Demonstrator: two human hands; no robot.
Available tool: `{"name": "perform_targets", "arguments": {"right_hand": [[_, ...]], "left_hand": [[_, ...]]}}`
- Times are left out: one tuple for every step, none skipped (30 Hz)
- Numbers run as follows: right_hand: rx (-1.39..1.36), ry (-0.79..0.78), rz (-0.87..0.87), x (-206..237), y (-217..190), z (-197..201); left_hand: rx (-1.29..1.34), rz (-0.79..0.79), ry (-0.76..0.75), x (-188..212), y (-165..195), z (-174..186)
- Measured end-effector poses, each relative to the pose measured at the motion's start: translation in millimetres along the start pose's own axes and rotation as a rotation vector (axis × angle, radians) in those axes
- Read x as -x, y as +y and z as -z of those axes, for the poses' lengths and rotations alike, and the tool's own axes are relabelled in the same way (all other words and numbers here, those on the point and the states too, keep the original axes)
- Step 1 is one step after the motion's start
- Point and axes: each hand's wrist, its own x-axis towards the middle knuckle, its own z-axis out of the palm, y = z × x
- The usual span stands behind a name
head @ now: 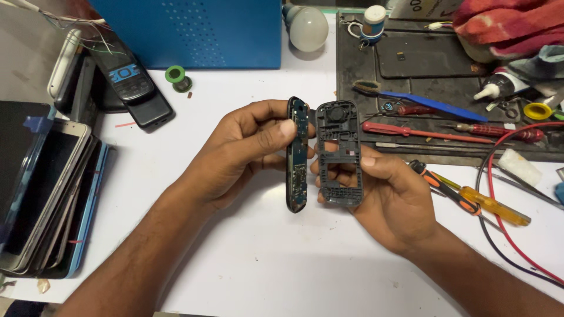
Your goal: The person cleans the exposed circuit board of a disassembled mobile phone with a blue brush, then places the board into the phone's plastic housing and snaps the back cover on. The person uses a small screwdriver to press along the seam to ensure the cover is fully seated.
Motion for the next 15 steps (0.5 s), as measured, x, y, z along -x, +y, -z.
{"name": "perform_targets", "arguments": {"right_hand": [[0.001,0.005,-0.005,-0.1,0.2,-0.4],[0.002,-0.011,0.004,-0.3,0.3,-0.9],[0.003,-0.028,0.013,-0.4,0.2,-1.6],[0.004,-0.044,0.021,-0.5,0.0,-2.4],[0.008,-0.044,0.024,-0.5,-0.2,-3.2],[0.012,-0.044,0.027,-0.7,-0.4,-4.1],[0.017,-0.044,0.029,-0.7,-0.4,-4.8],[0.039,-0.042,0.035,-0.7,-0.7,-5.6],[0.062,-0.039,0.040,-0.6,-0.7,-6.2],[0.085,-0.036,0.045,-0.3,-0.7,-6.6],[0.108,-0.040,0.048,-0.1,-0.6,-6.9],[0.131,-0.045,0.051,0.3,-0.4,-6.9],[0.154,-0.049,0.054,0.4,-0.1,-6.9],[0.160,-0.039,0.052,0.4,0.7,-6.9],[0.166,-0.029,0.050,0.3,1.6,-6.7]], "left_hand": [[0.006,0.001,0.006,0.1,-0.3,-0.1],[0.008,-0.004,-0.001,0.6,-0.6,-0.2],[0.009,-0.009,-0.007,1.2,-0.8,-0.3],[0.011,-0.014,-0.014,1.5,-1.0,-0.3],[0.010,-0.014,-0.016,1.7,-1.3,-0.3],[0.009,-0.016,-0.018,1.4,-1.5,-0.3],[0.009,-0.017,-0.019,1.3,-1.9,-0.3],[0.006,-0.019,-0.011,1.4,-2.4,-0.5],[0.002,-0.022,-0.004,1.2,-2.9,-0.8],[-0.001,-0.024,0.003,1.2,-3.6,-1.3],[-0.013,-0.021,0.014,1.1,-4.3,-2.0],[-0.026,-0.018,0.025,0.9,-4.9,-2.8],[-0.039,-0.015,0.037,0.7,-5.5,-3.6],[-0.047,-0.019,0.043,0.5,-5.7,-4.2],[-0.055,-0.024,0.049,0.2,-5.8,-4.9]]}}
